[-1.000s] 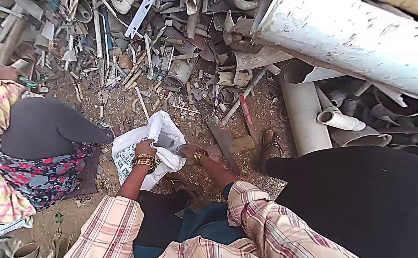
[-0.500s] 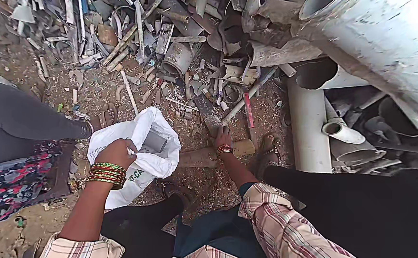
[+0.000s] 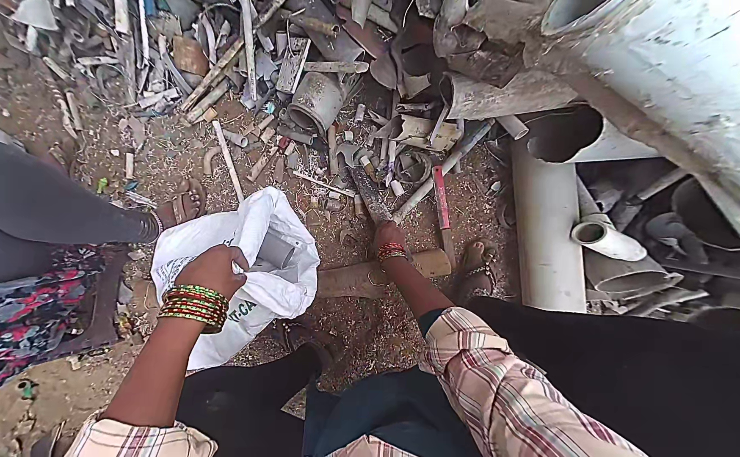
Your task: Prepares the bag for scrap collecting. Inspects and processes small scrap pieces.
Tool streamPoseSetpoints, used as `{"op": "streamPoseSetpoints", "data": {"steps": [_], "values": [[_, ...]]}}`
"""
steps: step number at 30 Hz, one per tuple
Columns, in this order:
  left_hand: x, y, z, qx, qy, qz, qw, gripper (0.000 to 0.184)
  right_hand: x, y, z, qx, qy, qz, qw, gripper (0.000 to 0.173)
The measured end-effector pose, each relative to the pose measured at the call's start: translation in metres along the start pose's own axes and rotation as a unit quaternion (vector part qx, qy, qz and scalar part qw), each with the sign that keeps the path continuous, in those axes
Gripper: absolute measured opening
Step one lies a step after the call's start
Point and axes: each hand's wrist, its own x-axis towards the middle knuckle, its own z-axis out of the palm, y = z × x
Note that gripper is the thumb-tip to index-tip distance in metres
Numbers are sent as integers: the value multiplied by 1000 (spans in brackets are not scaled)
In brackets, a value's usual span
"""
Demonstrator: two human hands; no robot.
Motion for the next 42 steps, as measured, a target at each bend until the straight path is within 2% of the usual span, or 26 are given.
{"op": "streamPoseSetpoints", "data": {"steps": [2, 5, 7, 10, 12, 17, 19, 22, 24, 27, 30, 32, 35, 38, 40, 42], "values": [[2, -1, 1, -1, 4, 5, 1000, 26, -7, 5, -21, -5, -2, -17, 1000, 43], [2, -2, 3, -9, 9, 12, 1000, 25, 2, 32, -51, 33, -25, -44, 998, 39], [2, -2, 3, -12, 17, 16, 1000, 25, 13, 54, -52, 58, -36, -60, 996, 33], [5, -5, 6, -16, 26, 19, 999, 23, 1, 71, -37, 79, -71, -68, 992, 34], [5, -5, 5, -9, 29, 20, 999, 23, -17, 75, -29, 61, -126, -69, 988, 37], [6, -5, 8, -4, 33, 20, 999, 22, -31, 94, 28, 67, -269, -97, 956, 39], [7, -4, 8, -1, 30, 20, 999, 23, -35, 95, 45, 22, -306, -105, 946, 43], [6, -4, 9, 1, 19, 24, 1000, 23, -37, 91, 56, -108, -324, -131, 931, 40], [8, -4, 11, -1, 15, 32, 999, 23, -45, 77, 48, -191, -310, -100, 926, 38], [7, -3, 10, 5, 26, 34, 999, 21, -69, 45, 32, -249, -276, -35, 928, 40], [5, -1, 6, 0, 25, 27, 999, 20, -69, 22, 13, -265, -266, -57, 925, 40], [7, -3, 11, -3, 26, 32, 999, 19, -47, 13, 4, -230, -237, -91, 940, 38], [5, 2, 12, 8, 15, 27, 1000, 22, -7, 1, -14, -84, -158, -137, 974, 36], [3, 11, 12, 20, -4, 11, 1000, 25, 25, -11, -16, 7, -77, -175, 982, 34], [2, 17, 12, 31, -20, 6, 999, 28, 42, -20, -9, -15, -71, -206, 976, 52], [1, 21, 10, 37, -39, 5, 999, 32, 53, -28, -2, -61, -64, -216, 972, 62]]}}
